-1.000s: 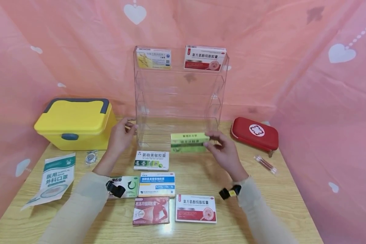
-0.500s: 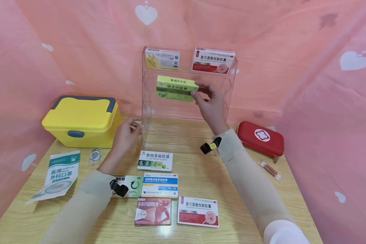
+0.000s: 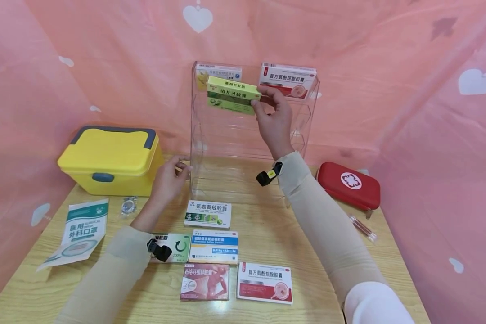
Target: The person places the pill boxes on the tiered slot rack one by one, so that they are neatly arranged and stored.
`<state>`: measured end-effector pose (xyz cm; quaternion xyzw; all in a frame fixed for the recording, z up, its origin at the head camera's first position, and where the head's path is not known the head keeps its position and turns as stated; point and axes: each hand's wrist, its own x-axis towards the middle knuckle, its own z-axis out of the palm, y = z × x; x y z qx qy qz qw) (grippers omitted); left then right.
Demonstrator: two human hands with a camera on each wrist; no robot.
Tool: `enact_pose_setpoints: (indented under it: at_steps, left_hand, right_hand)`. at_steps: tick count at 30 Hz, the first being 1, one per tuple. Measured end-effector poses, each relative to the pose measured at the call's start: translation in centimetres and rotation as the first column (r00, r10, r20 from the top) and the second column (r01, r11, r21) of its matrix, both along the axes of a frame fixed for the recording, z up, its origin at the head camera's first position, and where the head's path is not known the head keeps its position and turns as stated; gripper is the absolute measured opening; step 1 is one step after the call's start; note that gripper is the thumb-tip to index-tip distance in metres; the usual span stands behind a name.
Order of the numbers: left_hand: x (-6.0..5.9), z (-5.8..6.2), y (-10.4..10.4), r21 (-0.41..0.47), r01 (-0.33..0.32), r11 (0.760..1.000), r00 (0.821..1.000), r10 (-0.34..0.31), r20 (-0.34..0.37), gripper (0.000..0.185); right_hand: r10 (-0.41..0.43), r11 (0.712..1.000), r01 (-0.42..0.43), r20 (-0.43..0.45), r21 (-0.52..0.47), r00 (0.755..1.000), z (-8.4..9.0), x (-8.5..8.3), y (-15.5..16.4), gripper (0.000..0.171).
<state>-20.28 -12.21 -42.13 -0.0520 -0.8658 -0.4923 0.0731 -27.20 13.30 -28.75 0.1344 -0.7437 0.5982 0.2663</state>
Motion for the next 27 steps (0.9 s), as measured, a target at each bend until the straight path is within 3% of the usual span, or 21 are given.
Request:
enact_pose_setpoints:
  at_steps: [6, 13, 19, 22, 27]
  left_hand:
    - [0.0, 0.1, 0.0, 0.001, 0.003, 1.000, 1.000, -0.003, -0.004, 0.029]
    - [0.2, 0.0, -0.1, -0.008, 0.005, 1.000, 1.000, -0.005, 0.003, 0.029]
    - [0.2, 0.1, -0.1, 0.009, 0.016, 1.000, 1.000, -0.016, 0.004, 0.029]
    - [0.2, 0.0, 0.0, 0.007, 0.017, 1.000, 1.000, -0.017, 0.002, 0.029]
    - [0.2, -0.2, 0.2, 0.005, 0.018, 1.000, 1.000, -0.018, -0.013, 0.028]
  right_hand:
    - [0.037, 0.993, -0.046, 0.086, 0.105, 0.996, -1.3, -2.5, 0.5, 0.027]
    - [0.051, 0.980, -0.078, 0.148, 0.184, 0.988, -1.4, -3.2, 0.7, 0.025]
    - [0.053, 0.973, -0.093, 0.186, 0.211, 0.981, -1.2, -3.0, 0.9, 0.026]
    - [0.011, 0.962, -0.065, 0.202, 0.264, 0.979, -1.3, -2.5, 1.3, 0.030]
    - [-0.042, 0.955, -0.014, 0.181, 0.296, 0.983, -2.0, 0.2, 3.5, 0.030]
